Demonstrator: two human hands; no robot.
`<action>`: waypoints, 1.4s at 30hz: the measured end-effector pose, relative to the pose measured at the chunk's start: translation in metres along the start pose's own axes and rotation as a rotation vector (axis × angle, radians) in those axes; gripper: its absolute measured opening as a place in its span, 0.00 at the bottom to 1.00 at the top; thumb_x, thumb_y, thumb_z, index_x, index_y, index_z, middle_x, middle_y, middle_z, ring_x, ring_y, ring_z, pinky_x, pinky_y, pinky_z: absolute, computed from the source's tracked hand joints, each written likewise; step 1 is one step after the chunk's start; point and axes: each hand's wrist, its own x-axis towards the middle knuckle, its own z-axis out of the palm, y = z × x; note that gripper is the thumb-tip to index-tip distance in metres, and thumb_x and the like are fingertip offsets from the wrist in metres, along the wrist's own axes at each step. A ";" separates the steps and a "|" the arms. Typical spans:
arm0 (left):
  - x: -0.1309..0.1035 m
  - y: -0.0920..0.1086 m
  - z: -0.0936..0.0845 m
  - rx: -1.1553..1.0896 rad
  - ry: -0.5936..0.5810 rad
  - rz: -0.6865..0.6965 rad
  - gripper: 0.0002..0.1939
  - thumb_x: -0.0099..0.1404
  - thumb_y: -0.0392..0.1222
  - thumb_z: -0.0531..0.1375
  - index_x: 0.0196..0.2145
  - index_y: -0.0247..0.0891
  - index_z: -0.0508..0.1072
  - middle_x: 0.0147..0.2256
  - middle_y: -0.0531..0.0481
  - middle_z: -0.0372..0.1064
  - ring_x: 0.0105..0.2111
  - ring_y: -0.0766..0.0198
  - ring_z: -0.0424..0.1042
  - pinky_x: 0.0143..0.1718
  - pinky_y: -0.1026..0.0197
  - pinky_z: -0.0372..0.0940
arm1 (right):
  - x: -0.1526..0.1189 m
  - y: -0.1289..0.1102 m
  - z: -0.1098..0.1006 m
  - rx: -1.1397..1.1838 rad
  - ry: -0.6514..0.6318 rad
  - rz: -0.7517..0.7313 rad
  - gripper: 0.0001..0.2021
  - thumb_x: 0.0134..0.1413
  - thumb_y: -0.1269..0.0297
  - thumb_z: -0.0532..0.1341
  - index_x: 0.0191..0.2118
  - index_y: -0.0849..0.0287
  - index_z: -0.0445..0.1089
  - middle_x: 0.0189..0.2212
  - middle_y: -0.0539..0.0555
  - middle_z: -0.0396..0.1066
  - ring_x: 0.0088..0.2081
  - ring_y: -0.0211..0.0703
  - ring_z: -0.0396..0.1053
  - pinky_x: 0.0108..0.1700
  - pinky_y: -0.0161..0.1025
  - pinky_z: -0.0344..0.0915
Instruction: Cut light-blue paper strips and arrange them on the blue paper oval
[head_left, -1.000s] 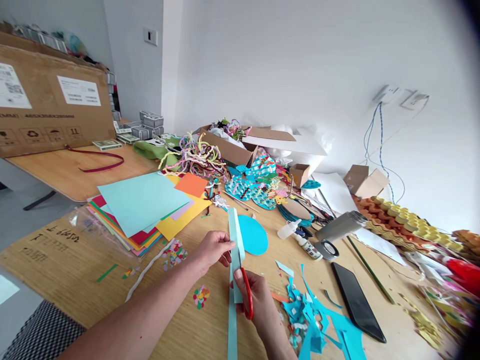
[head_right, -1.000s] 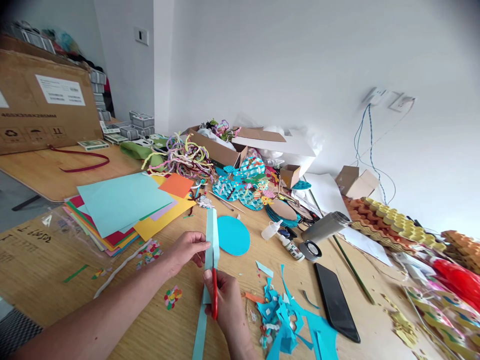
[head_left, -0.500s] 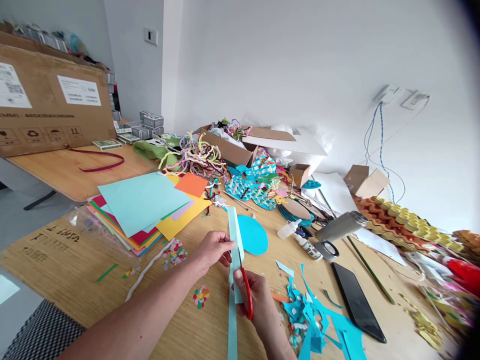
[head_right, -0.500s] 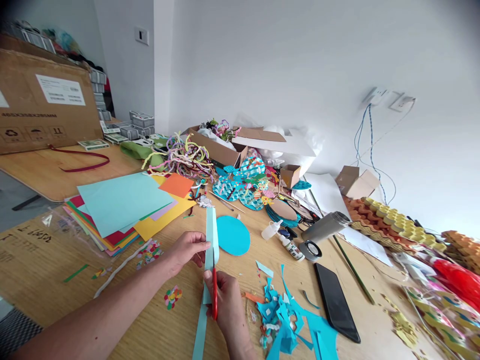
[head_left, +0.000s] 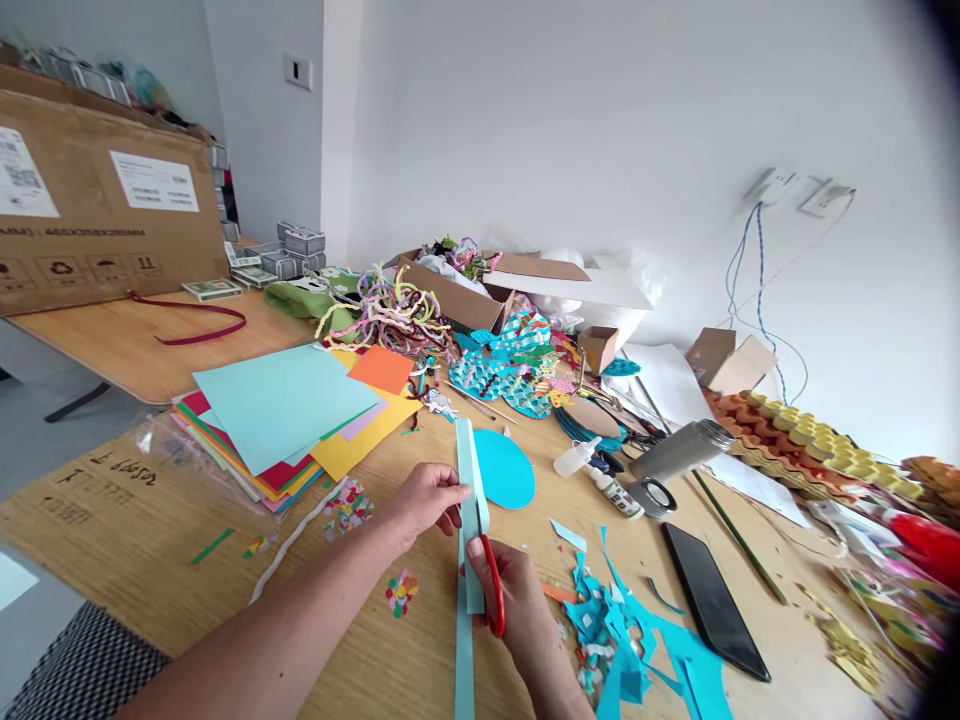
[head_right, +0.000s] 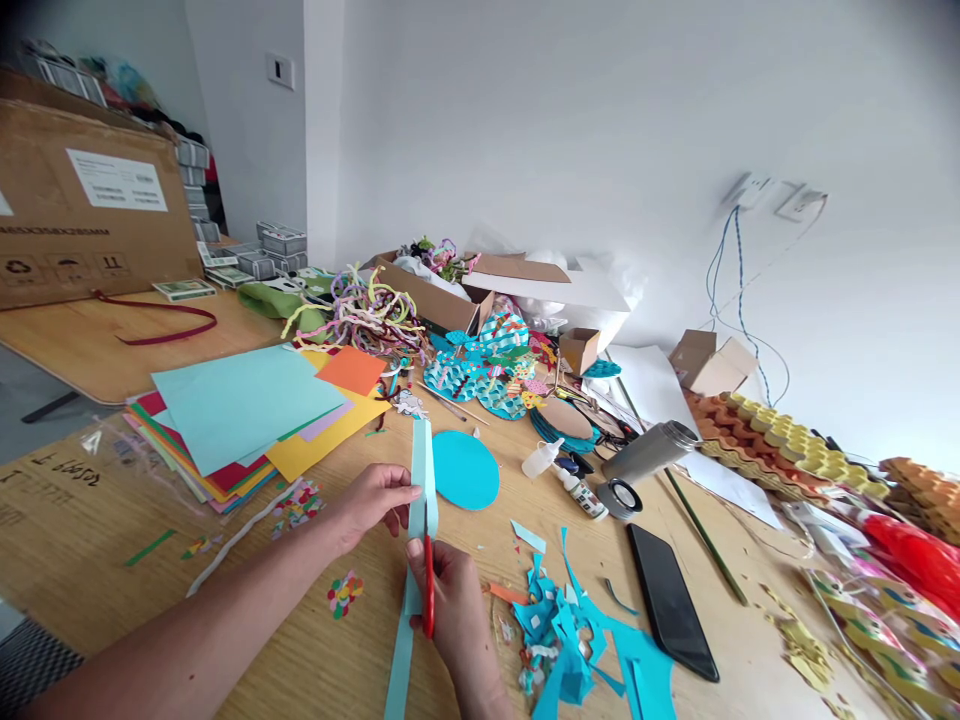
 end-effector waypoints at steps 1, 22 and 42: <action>0.000 0.000 0.000 0.003 -0.001 -0.002 0.17 0.46 0.51 0.66 0.21 0.36 0.66 0.17 0.53 0.66 0.17 0.69 0.65 0.15 0.68 0.57 | 0.000 0.000 0.000 0.003 -0.002 0.005 0.32 0.43 0.28 0.52 0.23 0.58 0.58 0.15 0.44 0.53 0.15 0.32 0.54 0.16 0.31 0.56; -0.002 -0.001 0.003 0.006 -0.025 -0.010 0.16 0.44 0.51 0.65 0.22 0.36 0.66 0.18 0.54 0.67 0.17 0.69 0.65 0.14 0.68 0.57 | 0.001 -0.004 -0.002 0.016 0.022 -0.066 0.29 0.45 0.32 0.54 0.20 0.56 0.52 0.15 0.44 0.47 0.17 0.30 0.45 0.17 0.31 0.45; -0.001 -0.002 0.002 0.023 -0.014 0.015 0.15 0.46 0.50 0.64 0.23 0.36 0.66 0.16 0.55 0.65 0.15 0.70 0.64 0.12 0.69 0.50 | 0.003 0.006 -0.005 -0.036 0.002 -0.139 0.25 0.52 0.40 0.55 0.23 0.60 0.59 0.19 0.45 0.48 0.22 0.32 0.44 0.22 0.33 0.41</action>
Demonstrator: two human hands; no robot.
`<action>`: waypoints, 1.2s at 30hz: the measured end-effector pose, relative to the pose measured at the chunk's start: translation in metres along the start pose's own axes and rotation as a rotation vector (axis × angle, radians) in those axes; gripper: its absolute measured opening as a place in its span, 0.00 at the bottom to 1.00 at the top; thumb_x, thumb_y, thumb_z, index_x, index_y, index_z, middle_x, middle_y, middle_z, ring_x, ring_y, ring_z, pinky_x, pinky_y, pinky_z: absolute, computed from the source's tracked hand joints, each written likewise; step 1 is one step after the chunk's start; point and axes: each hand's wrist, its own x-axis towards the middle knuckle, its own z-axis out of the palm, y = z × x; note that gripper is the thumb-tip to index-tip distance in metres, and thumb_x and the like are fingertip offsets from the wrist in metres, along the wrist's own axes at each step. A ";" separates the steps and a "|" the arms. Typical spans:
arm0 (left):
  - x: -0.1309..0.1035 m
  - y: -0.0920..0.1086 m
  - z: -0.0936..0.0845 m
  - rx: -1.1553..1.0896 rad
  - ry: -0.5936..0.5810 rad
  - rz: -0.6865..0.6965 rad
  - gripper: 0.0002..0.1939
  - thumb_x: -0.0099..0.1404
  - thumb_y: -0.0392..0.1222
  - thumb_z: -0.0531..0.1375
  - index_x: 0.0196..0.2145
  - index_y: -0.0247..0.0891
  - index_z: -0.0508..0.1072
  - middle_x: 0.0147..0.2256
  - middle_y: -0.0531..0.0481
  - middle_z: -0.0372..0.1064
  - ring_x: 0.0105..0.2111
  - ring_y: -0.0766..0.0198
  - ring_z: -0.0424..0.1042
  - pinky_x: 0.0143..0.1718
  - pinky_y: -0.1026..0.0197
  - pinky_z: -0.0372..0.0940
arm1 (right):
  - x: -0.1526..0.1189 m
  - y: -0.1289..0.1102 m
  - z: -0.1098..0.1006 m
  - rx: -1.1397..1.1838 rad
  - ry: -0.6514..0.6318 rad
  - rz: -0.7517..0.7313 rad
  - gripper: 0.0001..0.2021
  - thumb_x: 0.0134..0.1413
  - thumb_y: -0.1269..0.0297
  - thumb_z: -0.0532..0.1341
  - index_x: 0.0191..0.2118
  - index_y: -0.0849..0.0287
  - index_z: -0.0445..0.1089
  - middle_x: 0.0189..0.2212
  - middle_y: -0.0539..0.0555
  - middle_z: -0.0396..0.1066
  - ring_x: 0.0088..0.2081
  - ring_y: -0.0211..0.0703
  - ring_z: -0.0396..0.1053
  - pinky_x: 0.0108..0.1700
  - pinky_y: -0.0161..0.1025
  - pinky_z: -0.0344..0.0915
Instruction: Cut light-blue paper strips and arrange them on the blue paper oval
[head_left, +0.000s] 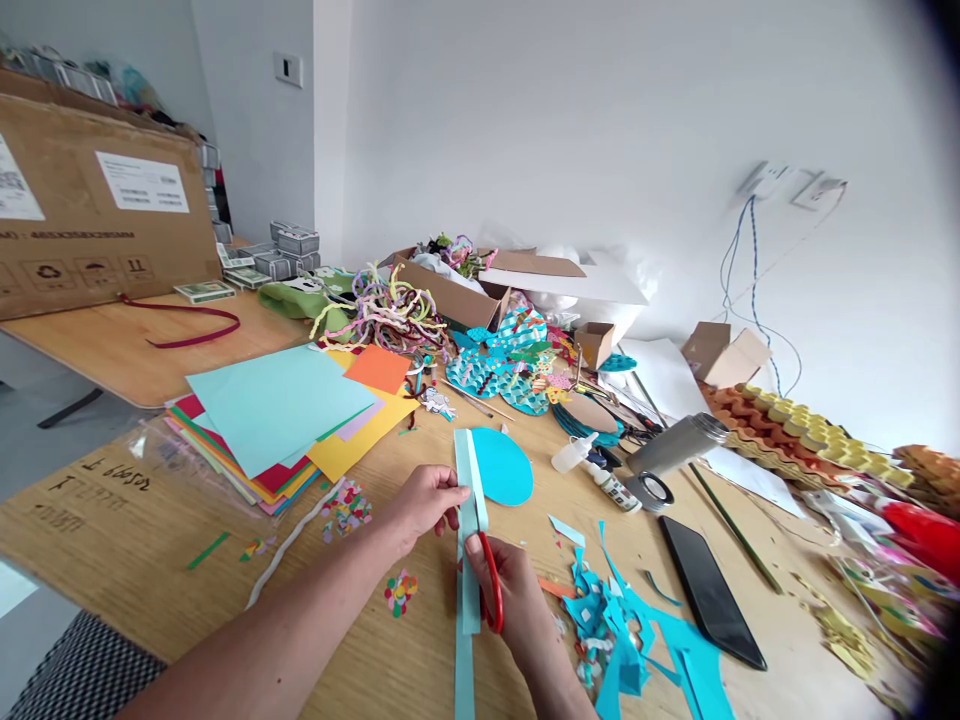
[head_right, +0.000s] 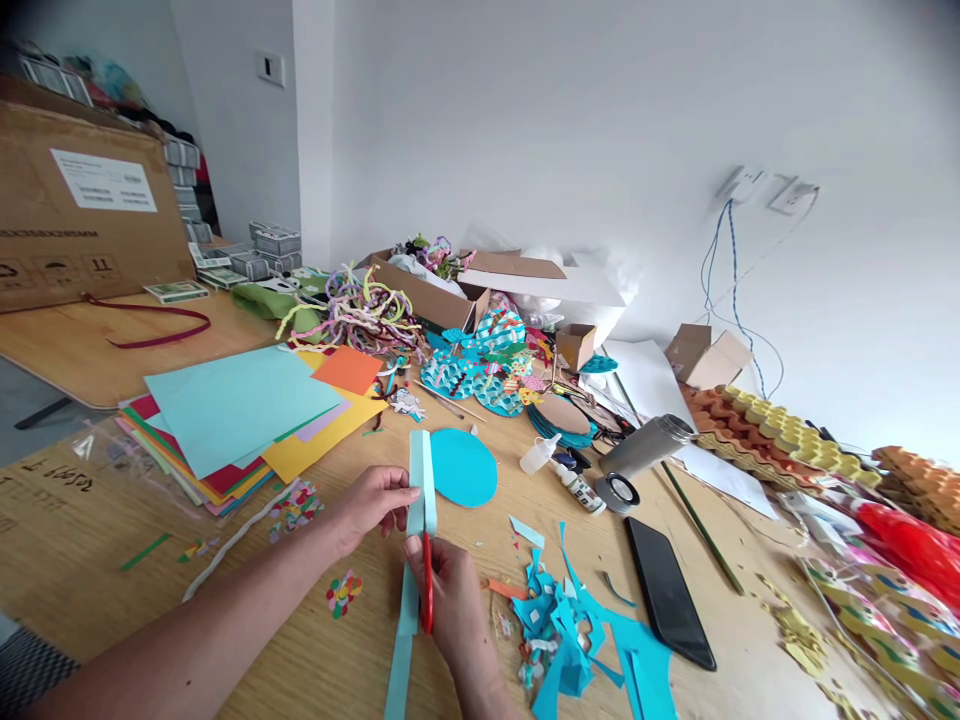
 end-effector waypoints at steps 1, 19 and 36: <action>0.000 0.000 0.000 0.000 -0.002 -0.001 0.15 0.46 0.49 0.64 0.23 0.36 0.66 0.16 0.55 0.65 0.16 0.70 0.64 0.12 0.69 0.50 | 0.000 0.000 0.000 -0.001 0.000 0.000 0.25 0.52 0.40 0.55 0.23 0.60 0.59 0.19 0.45 0.48 0.22 0.32 0.44 0.22 0.33 0.41; -0.001 -0.001 0.000 -0.007 -0.016 -0.011 0.16 0.44 0.51 0.65 0.23 0.36 0.67 0.16 0.54 0.66 0.16 0.69 0.64 0.12 0.69 0.50 | -0.001 -0.002 0.002 0.010 0.020 -0.015 0.25 0.52 0.41 0.56 0.21 0.58 0.54 0.20 0.45 0.47 0.23 0.32 0.43 0.22 0.32 0.41; -0.001 0.004 -0.003 0.012 0.052 0.022 0.15 0.47 0.51 0.63 0.22 0.38 0.64 0.16 0.58 0.62 0.16 0.71 0.63 0.13 0.69 0.48 | -0.002 -0.004 0.000 0.003 -0.022 0.019 0.26 0.50 0.37 0.54 0.21 0.57 0.53 0.20 0.46 0.46 0.24 0.33 0.42 0.23 0.33 0.40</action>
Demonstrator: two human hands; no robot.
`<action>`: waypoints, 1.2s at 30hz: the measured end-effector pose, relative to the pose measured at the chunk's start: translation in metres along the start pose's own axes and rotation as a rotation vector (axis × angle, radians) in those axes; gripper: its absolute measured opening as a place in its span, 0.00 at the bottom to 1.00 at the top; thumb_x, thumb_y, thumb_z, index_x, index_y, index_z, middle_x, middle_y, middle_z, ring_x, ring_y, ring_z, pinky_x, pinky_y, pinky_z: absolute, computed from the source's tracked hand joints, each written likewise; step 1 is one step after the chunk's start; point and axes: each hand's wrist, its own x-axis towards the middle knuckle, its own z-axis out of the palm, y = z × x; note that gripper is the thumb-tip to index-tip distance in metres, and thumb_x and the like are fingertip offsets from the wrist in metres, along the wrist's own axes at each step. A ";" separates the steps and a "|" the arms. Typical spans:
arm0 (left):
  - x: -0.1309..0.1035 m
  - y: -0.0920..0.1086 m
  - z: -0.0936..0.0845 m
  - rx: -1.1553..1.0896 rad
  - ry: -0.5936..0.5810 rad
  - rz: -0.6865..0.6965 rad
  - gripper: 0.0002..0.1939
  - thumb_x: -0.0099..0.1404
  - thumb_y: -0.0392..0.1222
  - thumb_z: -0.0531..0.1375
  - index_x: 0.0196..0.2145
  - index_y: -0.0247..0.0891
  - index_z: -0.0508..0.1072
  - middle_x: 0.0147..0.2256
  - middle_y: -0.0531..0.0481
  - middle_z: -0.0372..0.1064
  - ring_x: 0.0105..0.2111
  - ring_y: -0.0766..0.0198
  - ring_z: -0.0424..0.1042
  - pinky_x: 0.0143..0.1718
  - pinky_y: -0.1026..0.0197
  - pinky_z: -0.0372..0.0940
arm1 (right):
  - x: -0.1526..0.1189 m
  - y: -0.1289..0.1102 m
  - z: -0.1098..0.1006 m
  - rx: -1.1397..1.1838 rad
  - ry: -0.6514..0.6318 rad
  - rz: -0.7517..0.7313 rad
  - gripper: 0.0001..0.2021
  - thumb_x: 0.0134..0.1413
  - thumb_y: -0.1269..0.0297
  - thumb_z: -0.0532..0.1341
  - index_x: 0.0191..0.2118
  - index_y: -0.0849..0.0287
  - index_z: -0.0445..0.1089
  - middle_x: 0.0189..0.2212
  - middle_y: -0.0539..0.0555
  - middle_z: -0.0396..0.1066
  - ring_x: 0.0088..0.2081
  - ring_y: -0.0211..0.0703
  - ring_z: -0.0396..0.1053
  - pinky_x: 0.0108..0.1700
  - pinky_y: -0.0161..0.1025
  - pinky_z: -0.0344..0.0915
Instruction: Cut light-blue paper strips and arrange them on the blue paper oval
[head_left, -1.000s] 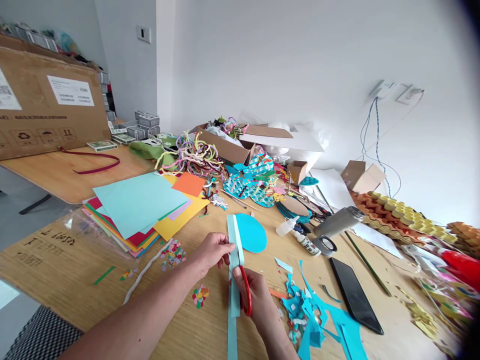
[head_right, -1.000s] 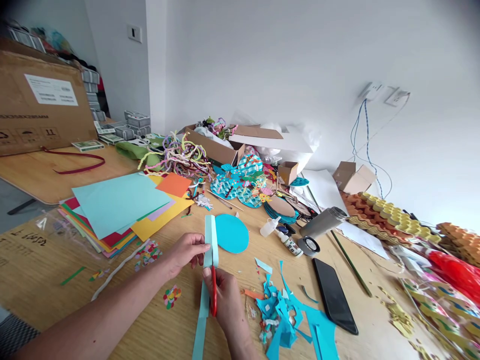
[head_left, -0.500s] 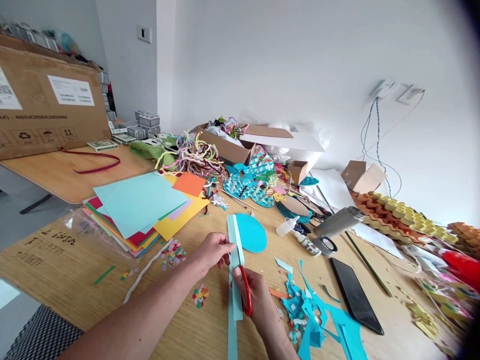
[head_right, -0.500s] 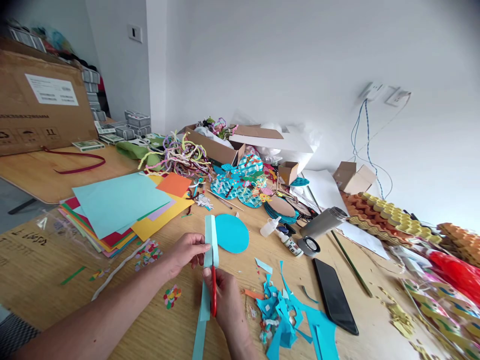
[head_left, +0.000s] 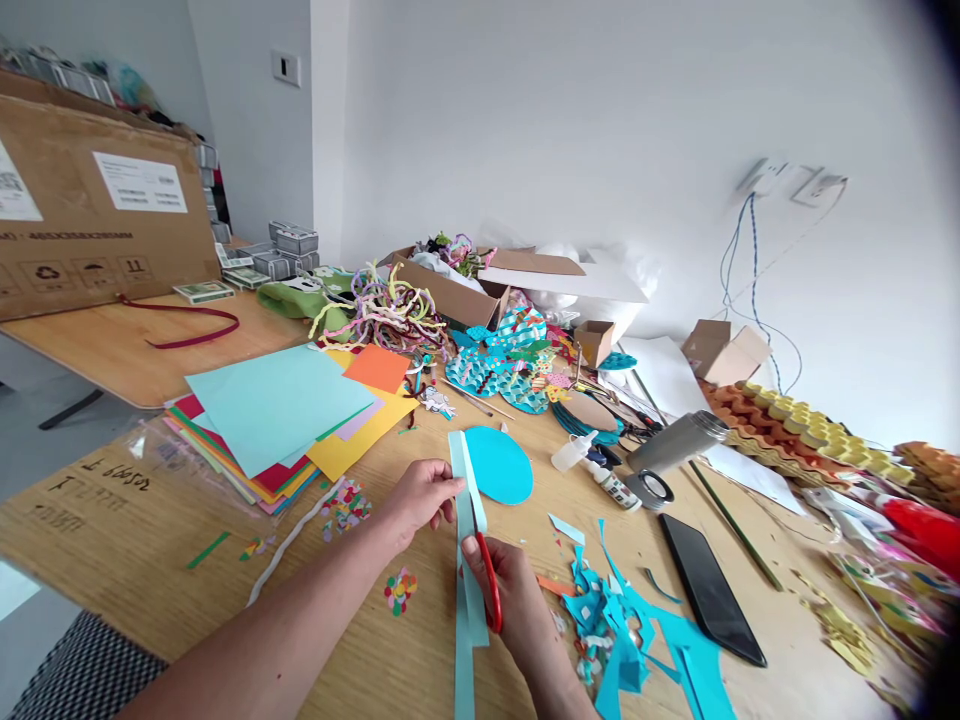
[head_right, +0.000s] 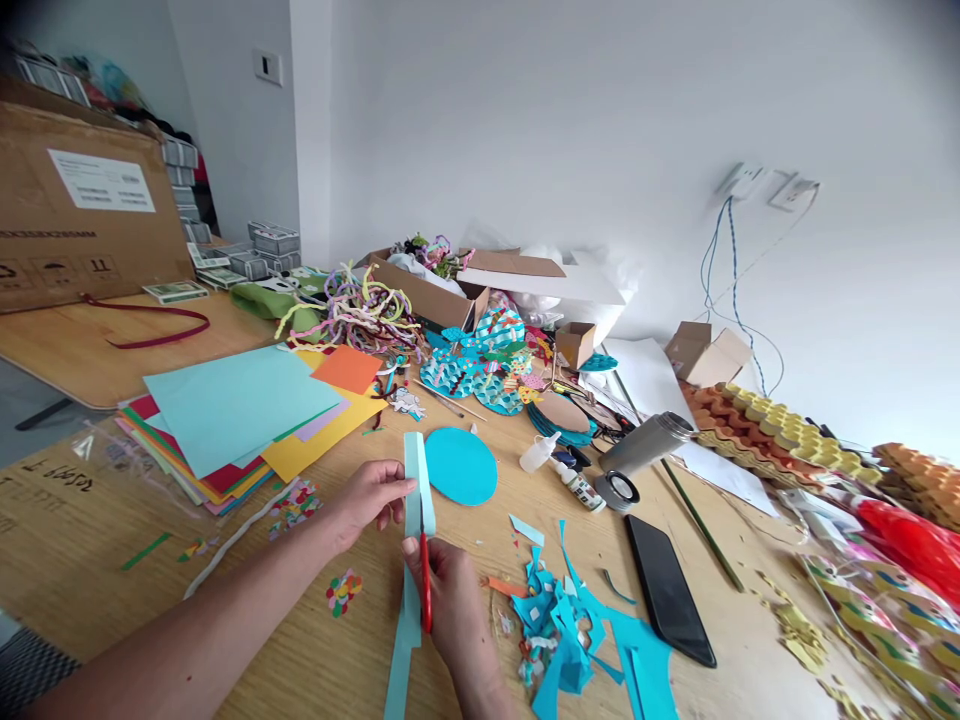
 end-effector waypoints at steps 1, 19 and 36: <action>0.000 0.000 0.000 0.003 -0.003 0.000 0.15 0.47 0.51 0.63 0.22 0.38 0.65 0.16 0.57 0.62 0.16 0.71 0.63 0.13 0.69 0.48 | 0.000 0.000 0.000 -0.005 0.008 -0.006 0.26 0.50 0.37 0.55 0.21 0.58 0.53 0.20 0.46 0.47 0.24 0.33 0.42 0.23 0.33 0.40; 0.000 -0.007 0.004 0.015 -0.079 -0.026 0.17 0.47 0.52 0.64 0.23 0.36 0.66 0.16 0.55 0.64 0.15 0.71 0.62 0.13 0.69 0.49 | 0.001 -0.002 -0.001 -0.022 0.035 -0.021 0.28 0.50 0.35 0.54 0.21 0.58 0.55 0.20 0.45 0.47 0.25 0.34 0.43 0.24 0.34 0.41; -0.001 -0.007 0.004 0.009 -0.081 -0.021 0.17 0.46 0.53 0.65 0.23 0.36 0.67 0.16 0.55 0.64 0.16 0.71 0.63 0.14 0.69 0.49 | 0.000 -0.006 -0.001 0.010 0.064 -0.079 0.28 0.51 0.37 0.54 0.22 0.61 0.61 0.20 0.46 0.50 0.25 0.34 0.45 0.24 0.33 0.46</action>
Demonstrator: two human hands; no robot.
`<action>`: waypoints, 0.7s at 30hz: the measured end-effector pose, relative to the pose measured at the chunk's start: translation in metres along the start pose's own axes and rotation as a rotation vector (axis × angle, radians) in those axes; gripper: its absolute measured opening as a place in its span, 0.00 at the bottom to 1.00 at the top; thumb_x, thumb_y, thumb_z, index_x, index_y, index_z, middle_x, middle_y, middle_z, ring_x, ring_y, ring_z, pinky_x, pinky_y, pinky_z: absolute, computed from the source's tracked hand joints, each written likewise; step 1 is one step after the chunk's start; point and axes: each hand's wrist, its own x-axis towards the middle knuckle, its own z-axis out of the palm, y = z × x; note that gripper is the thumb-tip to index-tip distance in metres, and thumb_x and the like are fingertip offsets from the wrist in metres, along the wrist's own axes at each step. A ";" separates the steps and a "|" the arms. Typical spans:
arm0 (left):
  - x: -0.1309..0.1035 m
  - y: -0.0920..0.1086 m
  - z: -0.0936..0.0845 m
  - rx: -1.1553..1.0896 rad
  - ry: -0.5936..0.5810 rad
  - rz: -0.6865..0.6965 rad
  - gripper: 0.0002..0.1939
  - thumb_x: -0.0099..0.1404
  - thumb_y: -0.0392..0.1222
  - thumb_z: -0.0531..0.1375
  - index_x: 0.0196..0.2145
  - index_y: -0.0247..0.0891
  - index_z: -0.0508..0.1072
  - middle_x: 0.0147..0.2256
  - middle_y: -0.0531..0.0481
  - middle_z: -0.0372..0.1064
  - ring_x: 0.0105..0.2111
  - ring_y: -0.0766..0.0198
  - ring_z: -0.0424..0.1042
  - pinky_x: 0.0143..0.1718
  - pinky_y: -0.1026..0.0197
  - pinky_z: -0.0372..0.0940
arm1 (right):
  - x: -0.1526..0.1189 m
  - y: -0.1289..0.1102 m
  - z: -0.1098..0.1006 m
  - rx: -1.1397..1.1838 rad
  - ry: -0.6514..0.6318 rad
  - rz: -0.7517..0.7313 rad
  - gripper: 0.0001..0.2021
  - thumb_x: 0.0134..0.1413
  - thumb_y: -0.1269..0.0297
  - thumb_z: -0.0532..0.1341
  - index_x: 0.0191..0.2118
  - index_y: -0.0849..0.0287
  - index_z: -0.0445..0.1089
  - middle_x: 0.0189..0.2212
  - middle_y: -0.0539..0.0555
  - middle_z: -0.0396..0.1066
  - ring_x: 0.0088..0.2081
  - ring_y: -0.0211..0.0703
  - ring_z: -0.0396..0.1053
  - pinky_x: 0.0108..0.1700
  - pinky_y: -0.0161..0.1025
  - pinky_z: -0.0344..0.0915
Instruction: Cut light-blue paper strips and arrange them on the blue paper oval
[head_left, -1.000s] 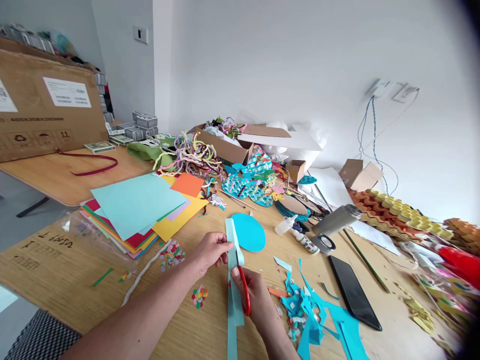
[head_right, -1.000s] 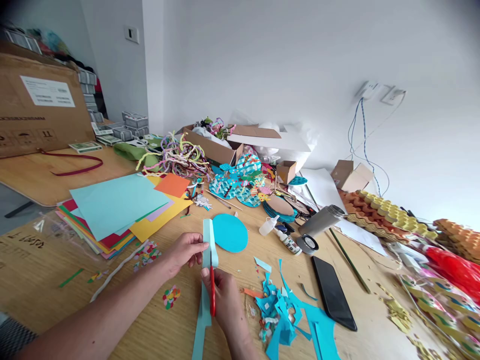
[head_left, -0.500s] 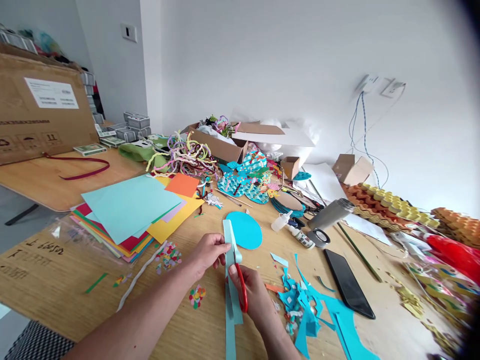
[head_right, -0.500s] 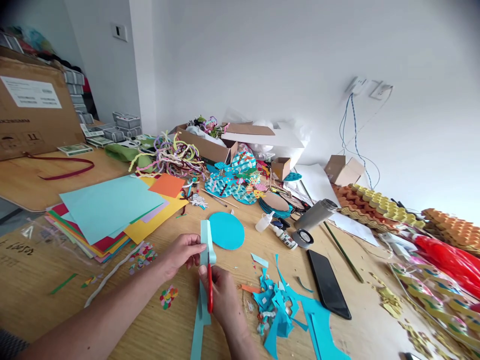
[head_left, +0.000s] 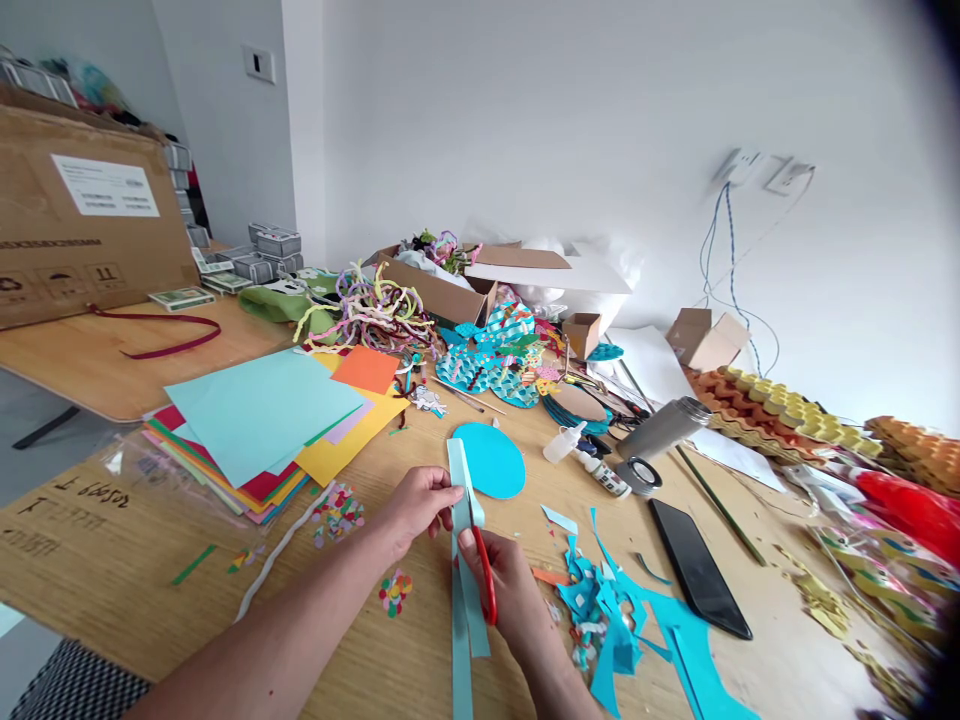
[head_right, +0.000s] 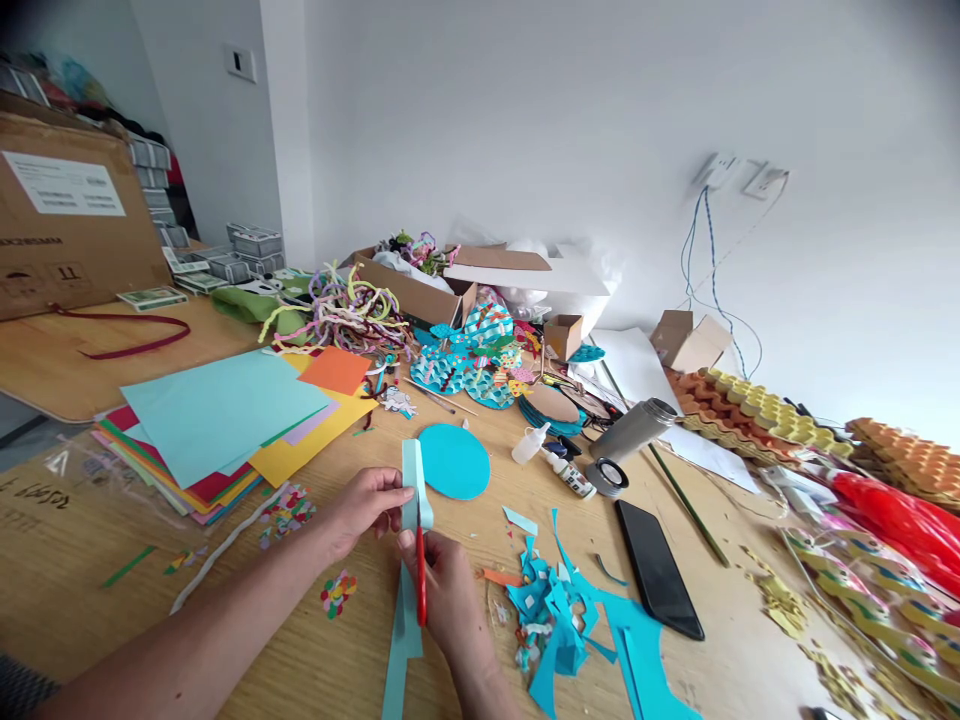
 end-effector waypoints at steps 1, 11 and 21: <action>0.000 0.000 0.000 -0.002 0.001 0.001 0.17 0.46 0.53 0.65 0.23 0.36 0.67 0.16 0.55 0.65 0.16 0.70 0.63 0.14 0.69 0.49 | 0.000 0.000 0.000 0.000 0.001 -0.003 0.28 0.50 0.37 0.54 0.21 0.61 0.61 0.20 0.46 0.50 0.25 0.34 0.45 0.24 0.33 0.46; 0.000 0.000 0.000 -0.011 0.011 -0.004 0.17 0.47 0.52 0.65 0.23 0.36 0.67 0.16 0.55 0.64 0.16 0.70 0.63 0.13 0.69 0.50 | 0.002 0.004 0.000 -0.001 -0.007 0.027 0.25 0.51 0.40 0.56 0.21 0.59 0.55 0.21 0.46 0.47 0.25 0.34 0.43 0.24 0.33 0.43; -0.001 0.001 0.001 -0.015 0.021 -0.014 0.18 0.45 0.53 0.65 0.24 0.36 0.67 0.17 0.55 0.65 0.16 0.71 0.63 0.13 0.69 0.50 | 0.001 0.004 0.000 0.007 -0.007 0.053 0.24 0.51 0.42 0.57 0.21 0.58 0.53 0.21 0.45 0.45 0.25 0.33 0.41 0.23 0.33 0.41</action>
